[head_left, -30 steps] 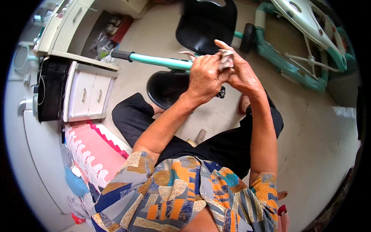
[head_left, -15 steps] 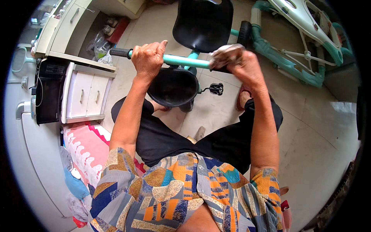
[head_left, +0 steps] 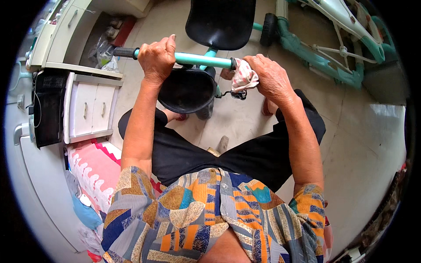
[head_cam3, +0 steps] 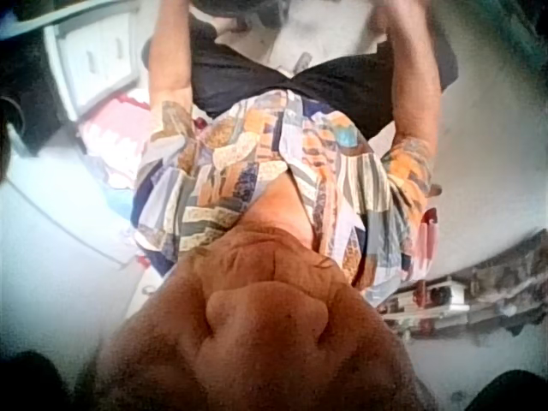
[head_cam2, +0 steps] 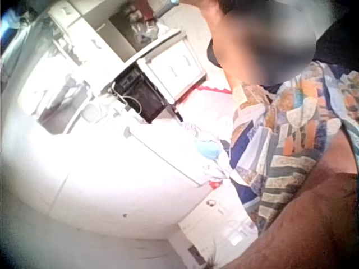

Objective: The person wipes the handlebars, seat, and wheels of a child's tricycle using a cloth. They rotate the tricycle to access different parts and continue wiping the frame and wheels.

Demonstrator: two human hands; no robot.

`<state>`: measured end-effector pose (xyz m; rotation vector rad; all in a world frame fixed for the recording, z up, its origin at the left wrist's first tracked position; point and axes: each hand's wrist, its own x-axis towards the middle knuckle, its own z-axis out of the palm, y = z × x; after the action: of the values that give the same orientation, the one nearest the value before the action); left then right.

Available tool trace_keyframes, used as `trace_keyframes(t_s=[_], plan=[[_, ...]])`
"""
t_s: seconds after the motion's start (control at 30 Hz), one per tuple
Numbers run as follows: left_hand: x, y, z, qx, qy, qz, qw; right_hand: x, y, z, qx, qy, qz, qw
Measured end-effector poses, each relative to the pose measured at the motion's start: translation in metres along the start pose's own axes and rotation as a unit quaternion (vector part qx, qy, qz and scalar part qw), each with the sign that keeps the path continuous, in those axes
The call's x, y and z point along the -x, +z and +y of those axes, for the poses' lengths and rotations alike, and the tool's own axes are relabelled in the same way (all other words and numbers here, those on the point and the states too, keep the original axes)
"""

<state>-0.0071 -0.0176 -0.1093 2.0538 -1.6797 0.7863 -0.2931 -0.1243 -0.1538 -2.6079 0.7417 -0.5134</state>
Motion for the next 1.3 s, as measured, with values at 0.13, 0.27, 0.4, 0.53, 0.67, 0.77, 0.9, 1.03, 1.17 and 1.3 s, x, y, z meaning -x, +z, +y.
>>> trace_keyframes(t_s=[0.13, 0.27, 0.4, 0.53, 0.67, 0.77, 0.9, 1.03, 1.17, 1.3], plan=[[0.0, -0.001, 0.002, -0.011, -0.003, -0.015, 1.0, 0.014, 0.0, 0.015, 0.001, 0.066, -0.009, 0.998], [0.001, 0.003, -0.006, 0.007, 0.01, -0.003, 1.0, 0.027, -0.018, 0.027, 0.094, 0.198, -0.059, 0.974], [0.001, 0.003, -0.005, 0.014, 0.004, 0.001, 1.0, 0.038, -0.02, 0.044, -0.049, 0.209, 0.069, 0.974], [0.0, 0.001, 0.001, 0.022, 0.012, 0.022, 0.999, 0.025, -0.006, 0.011, -0.258, 0.147, 0.055, 0.953], [0.003, 0.006, -0.008, 0.022, 0.005, 0.021, 1.0, 0.006, -0.004, -0.007, -0.308, 0.099, -0.008, 0.946], [0.001, 0.007, -0.005, 0.025, 0.006, 0.029, 0.999, 0.008, 0.001, -0.004, -0.455, 0.225, -0.033, 0.861], [0.002, 0.008, -0.006, 0.01, 0.019, 0.033, 0.999, 0.013, -0.006, -0.012, -0.454, 0.267, -0.032, 0.849], [-0.001, 0.011, -0.01, 0.021, 0.014, -0.004, 1.0, 0.023, 0.016, -0.001, -0.344, 0.164, 0.097, 0.92], [0.002, 0.011, -0.02, 0.014, -0.005, -0.047, 0.999, 0.024, 0.004, 0.002, -0.373, 0.222, 0.08, 0.897], [-0.006, 0.006, -0.013, 0.035, -0.031, -0.112, 0.993, 0.023, -0.012, 0.024, -0.297, 0.364, 0.097, 0.878]])
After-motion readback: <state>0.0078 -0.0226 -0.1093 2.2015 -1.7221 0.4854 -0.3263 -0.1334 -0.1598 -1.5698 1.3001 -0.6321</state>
